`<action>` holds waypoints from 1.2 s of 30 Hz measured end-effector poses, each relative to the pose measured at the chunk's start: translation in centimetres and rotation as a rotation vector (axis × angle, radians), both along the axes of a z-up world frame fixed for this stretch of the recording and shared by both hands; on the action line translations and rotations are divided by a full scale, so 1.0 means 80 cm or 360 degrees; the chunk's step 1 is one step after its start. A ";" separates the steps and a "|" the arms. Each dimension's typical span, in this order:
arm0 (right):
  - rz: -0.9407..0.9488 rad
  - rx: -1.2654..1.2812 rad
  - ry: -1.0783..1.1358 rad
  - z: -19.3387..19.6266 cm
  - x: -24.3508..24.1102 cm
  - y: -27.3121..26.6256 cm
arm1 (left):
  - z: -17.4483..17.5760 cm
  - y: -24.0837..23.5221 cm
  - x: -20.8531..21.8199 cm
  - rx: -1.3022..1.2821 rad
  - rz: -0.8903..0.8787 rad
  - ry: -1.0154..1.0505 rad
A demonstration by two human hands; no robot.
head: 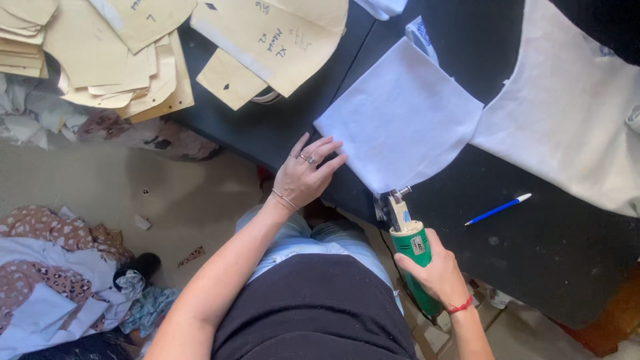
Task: Tracing paper patterns onto fabric and cutting them out using a rotary cutter and scissors
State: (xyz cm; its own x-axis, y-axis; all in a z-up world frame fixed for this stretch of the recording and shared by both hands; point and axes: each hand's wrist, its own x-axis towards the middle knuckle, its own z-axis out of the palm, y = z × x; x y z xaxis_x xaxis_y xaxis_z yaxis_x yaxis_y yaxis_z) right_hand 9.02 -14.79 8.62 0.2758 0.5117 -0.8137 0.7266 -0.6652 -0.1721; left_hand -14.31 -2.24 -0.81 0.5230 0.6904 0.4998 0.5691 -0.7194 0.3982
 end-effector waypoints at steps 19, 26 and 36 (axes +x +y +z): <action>0.0003 0.0114 0.0057 -0.011 -0.017 0.069 | -0.029 -0.006 0.005 0.0083 0.0187 -0.0159; 0.0059 0.0124 0.0048 0.002 -0.043 0.117 | -0.030 -0.005 0.003 0.0068 0.0174 -0.0184; 0.0231 0.0284 0.0134 -0.011 -0.060 0.177 | -0.025 -0.002 0.002 0.0053 0.0185 -0.0218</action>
